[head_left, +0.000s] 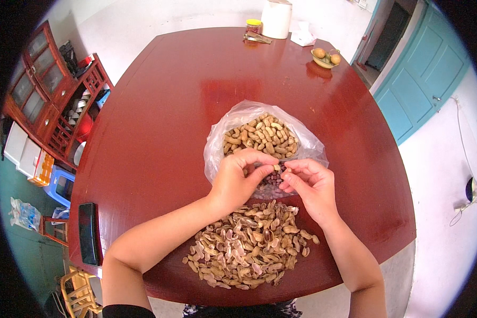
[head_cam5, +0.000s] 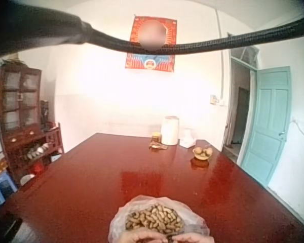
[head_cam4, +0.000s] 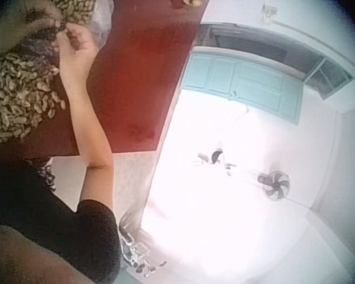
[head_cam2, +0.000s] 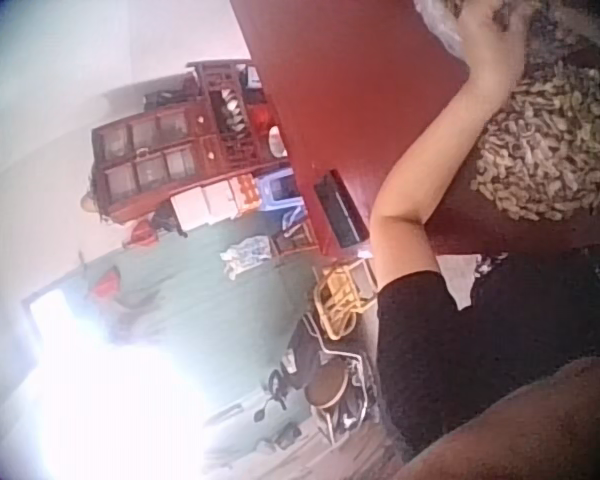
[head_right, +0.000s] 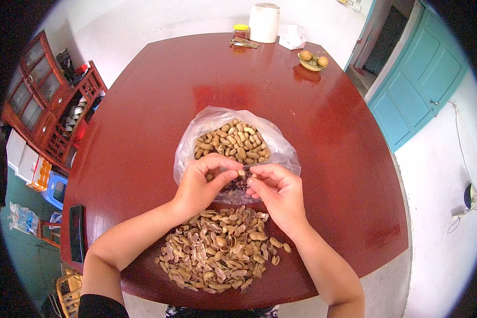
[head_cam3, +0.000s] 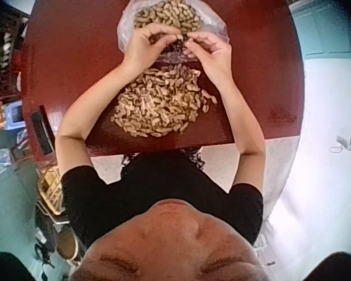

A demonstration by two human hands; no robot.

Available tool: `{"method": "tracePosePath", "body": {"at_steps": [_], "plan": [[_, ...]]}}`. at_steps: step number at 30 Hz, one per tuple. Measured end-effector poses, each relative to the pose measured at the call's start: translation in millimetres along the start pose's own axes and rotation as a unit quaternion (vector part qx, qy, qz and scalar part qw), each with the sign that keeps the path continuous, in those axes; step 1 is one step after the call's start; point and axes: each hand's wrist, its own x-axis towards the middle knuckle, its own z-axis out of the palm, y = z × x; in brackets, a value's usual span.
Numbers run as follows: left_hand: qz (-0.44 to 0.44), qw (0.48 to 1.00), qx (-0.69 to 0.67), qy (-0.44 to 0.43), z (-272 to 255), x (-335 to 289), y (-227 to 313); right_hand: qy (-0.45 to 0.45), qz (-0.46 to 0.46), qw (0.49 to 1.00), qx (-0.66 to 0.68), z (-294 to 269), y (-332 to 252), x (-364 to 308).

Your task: The person sits at a table and repeatedly picks up peanuts from a plastic bag, peels them by hand, and places the kernels into a small plastic bag while discarding the shells onto the table. The process continues throughout the clip with a growing pile of shells and a filling bag of kernels.

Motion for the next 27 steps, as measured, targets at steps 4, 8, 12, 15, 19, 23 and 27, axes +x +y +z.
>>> {"method": "tracePosePath", "body": {"at_steps": [4,8,12,15,19,23,27], "plan": [[-0.009,0.999,-0.023,-0.043,7,-10,9,-0.032,0.014,0.999,0.019,2,-4,-2],[-0.075,0.978,-0.185,-0.060,11,-10,-5,-0.037,0.055,0.997,0.032,-4,-11,0],[-0.195,0.904,-0.377,-0.051,3,-2,5,-0.127,0.059,0.990,-0.012,-9,-27,-8],[-0.215,0.864,-0.452,-0.052,2,0,3,-0.246,0.049,0.956,-0.152,-5,-42,-15],[-0.238,0.821,-0.514,-0.071,5,-1,10,-0.148,-0.022,0.977,-0.155,-1,-28,-14],[-0.233,0.793,-0.549,-0.127,6,-6,18,-0.092,-0.133,0.967,-0.197,8,-21,-12],[-0.207,0.823,-0.506,-0.151,8,-10,21,-0.121,-0.240,0.886,-0.378,6,-17,-14]]}}
